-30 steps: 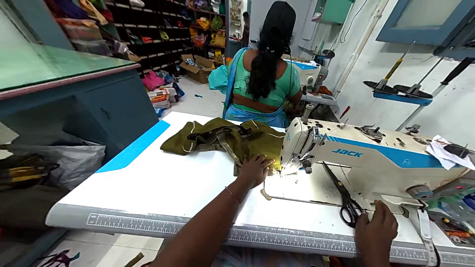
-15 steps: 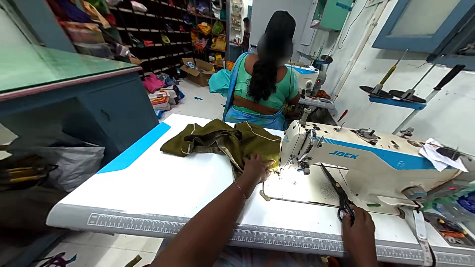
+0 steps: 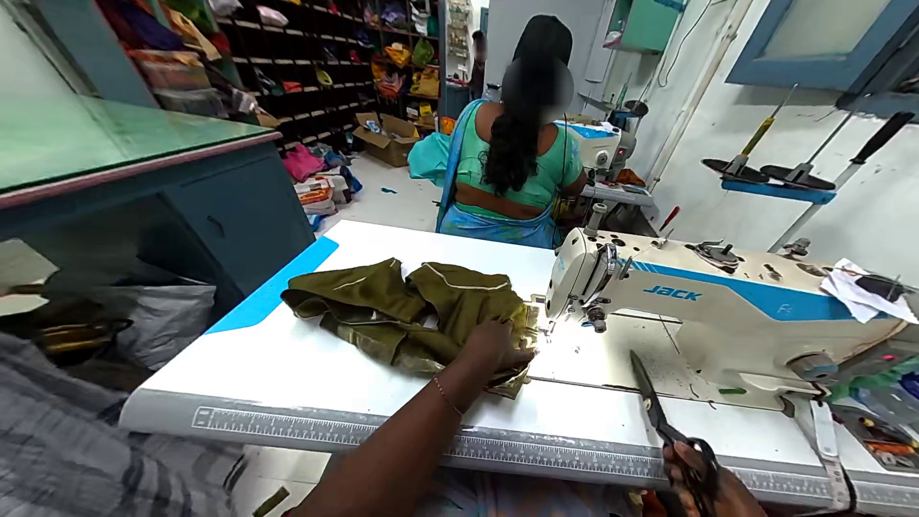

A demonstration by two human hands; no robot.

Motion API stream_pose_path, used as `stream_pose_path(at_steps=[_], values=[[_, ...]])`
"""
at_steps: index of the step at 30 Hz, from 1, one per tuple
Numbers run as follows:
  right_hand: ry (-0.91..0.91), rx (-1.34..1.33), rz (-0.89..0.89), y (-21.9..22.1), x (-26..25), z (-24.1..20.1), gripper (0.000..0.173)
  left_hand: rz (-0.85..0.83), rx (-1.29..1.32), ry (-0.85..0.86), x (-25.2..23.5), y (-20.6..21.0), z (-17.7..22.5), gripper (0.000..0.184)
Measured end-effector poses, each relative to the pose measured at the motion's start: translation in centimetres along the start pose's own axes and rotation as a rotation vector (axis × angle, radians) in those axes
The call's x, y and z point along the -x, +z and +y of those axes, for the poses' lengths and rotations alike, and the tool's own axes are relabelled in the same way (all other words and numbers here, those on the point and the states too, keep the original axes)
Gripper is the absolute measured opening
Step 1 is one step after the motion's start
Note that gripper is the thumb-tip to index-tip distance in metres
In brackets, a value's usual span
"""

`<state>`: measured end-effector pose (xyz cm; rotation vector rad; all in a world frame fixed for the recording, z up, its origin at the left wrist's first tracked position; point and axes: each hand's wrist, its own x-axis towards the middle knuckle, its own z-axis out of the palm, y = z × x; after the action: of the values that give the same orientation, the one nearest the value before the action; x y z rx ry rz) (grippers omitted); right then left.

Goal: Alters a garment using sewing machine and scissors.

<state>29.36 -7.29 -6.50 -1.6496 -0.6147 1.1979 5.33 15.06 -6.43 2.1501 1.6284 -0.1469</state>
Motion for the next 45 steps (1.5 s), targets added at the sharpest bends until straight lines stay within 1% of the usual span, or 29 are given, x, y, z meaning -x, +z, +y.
stream_pose_path(at_steps=[3, 5, 7, 11, 16, 20, 24, 38, 40, 43, 45], values=[[0.038, -0.163, -0.228, 0.5, 2.1, 1.5, 0.035, 0.067, 0.099, -0.008, 1.4, 1.0, 0.1, 0.084], [0.044, -0.223, -0.378, 1.2, 2.3, 2.5, 0.040, 0.096, 0.135, -0.020, 2.0, 1.5, 0.3, 0.076], [0.064, -0.269, -0.457, 2.5, 2.2, 3.1, 0.043, 0.147, 0.188, -0.028, 2.1, 2.2, 0.3, 0.066], [0.087, -0.268, -0.441, 5.6, 1.5, 3.5, 0.043, 0.172, 0.218, -0.014, 2.1, 2.5, 0.0, 0.056], [0.083, -0.283, -0.424, 8.4, 0.6, 3.5, 0.045, 0.172, 0.218, -0.026, 2.0, 2.5, -0.1, 0.053], [0.124, -0.248, -0.371, 9.8, 0.5, 2.7, 0.044, 0.157, 0.240, -0.031, 2.1, 2.3, -0.1, 0.052], [0.146, -0.226, -0.336, 10.6, 0.5, 2.1, 0.040, 0.159, 0.230, -0.033, 2.4, 2.1, 0.0, 0.051], [0.164, -0.177, -0.329, 10.8, 0.9, 1.3, 0.031, 0.181, 0.211, -0.028, 2.4, 2.2, 0.0, 0.049], [0.160, -0.178, -0.333, 10.7, 1.0, 1.3, 0.030, 0.183, 0.196, -0.033, 2.4, 2.1, 0.0, 0.051], [0.152, -0.184, -0.320, 10.0, 1.7, 1.2, 0.031, 0.168, 0.181, -0.030, 2.3, 1.8, -1.4, 0.062], [0.147, -0.164, -0.321, 8.7, 2.3, 1.3, 0.030, 0.117, 0.148, 0.008, 2.6, 1.0, -3.6, 0.061]])
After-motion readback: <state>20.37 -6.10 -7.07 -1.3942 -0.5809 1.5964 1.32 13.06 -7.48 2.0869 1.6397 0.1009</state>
